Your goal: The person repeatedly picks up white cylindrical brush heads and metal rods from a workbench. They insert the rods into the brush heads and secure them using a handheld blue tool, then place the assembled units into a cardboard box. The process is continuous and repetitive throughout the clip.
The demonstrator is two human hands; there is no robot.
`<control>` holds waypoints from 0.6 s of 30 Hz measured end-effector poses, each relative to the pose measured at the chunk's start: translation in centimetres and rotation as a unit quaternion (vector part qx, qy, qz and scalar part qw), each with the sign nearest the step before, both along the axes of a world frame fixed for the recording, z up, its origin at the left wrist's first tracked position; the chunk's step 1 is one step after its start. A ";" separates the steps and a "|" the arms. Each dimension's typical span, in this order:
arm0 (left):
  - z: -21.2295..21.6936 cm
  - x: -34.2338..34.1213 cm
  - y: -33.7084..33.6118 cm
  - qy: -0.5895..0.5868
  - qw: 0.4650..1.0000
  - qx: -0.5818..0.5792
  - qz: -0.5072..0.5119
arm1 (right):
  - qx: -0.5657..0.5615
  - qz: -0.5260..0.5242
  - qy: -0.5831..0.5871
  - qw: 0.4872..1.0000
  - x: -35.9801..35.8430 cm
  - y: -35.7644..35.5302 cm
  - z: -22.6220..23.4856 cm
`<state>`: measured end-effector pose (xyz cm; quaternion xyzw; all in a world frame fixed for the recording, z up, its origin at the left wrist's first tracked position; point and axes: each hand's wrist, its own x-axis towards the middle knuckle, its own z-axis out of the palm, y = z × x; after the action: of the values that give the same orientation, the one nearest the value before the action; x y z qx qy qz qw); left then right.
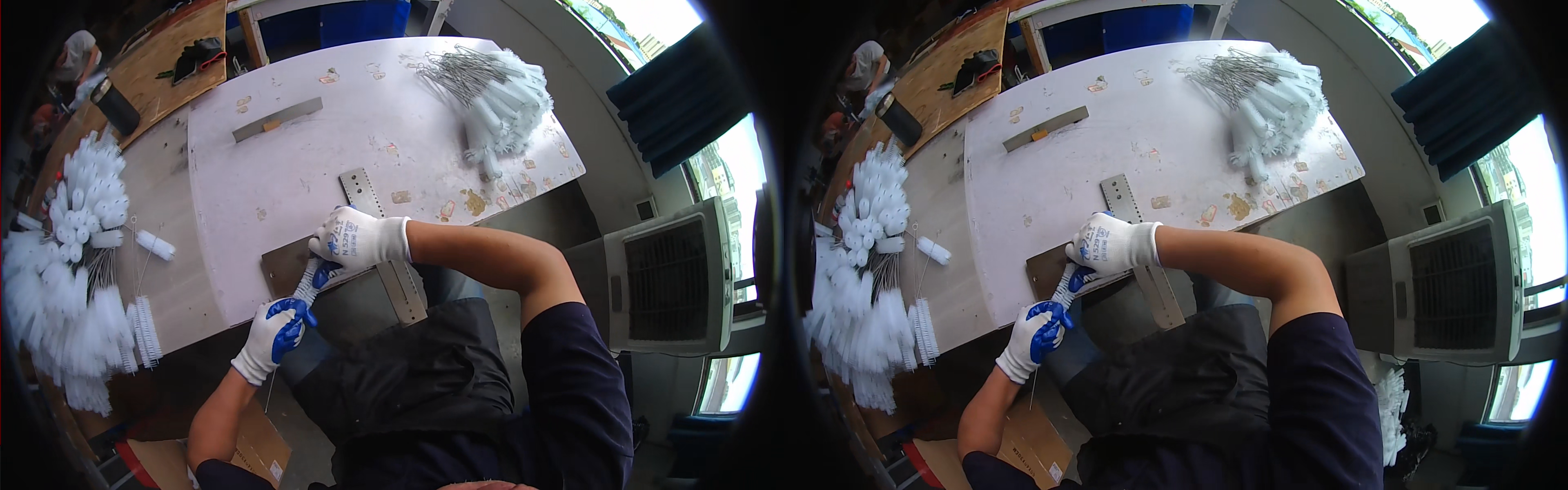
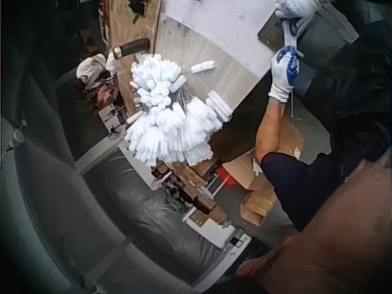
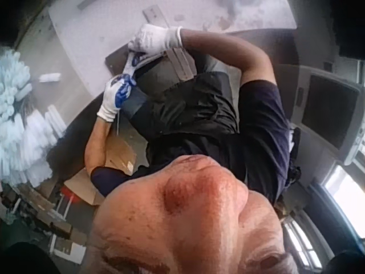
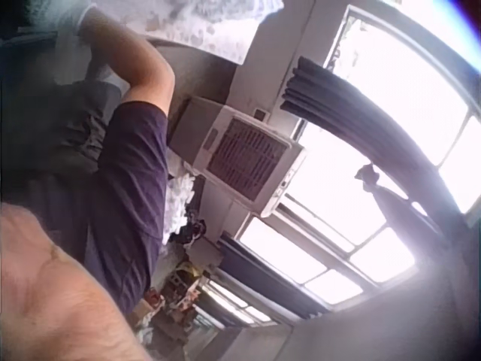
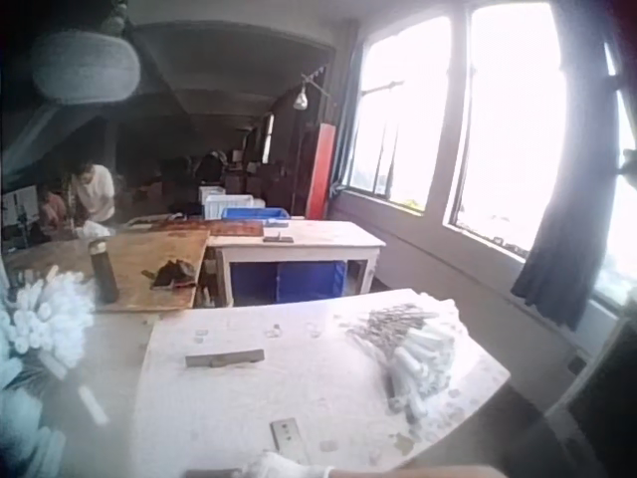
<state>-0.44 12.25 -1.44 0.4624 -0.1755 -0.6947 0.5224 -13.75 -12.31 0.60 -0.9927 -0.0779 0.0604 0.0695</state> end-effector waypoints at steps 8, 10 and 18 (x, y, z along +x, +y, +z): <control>0.0 1.3 -0.4 0.099 0.995 -0.005 -0.017 | -0.025 -0.022 -0.111 0.993 -0.7 0.4 -2.0; 0.9 2.6 -0.8 0.006 0.998 0.021 -0.067 | -0.005 -0.060 -0.092 0.994 -1.2 1.3 -1.6; 6.3 -2.5 3.0 -0.864 0.482 -0.133 0.050 | 0.006 -0.150 -0.064 0.987 -2.2 3.5 -1.1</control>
<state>-2.95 15.29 4.82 0.7629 -0.6052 0.1142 0.1968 -15.99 -8.76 -0.45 -0.9945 0.0675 -0.0148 0.0787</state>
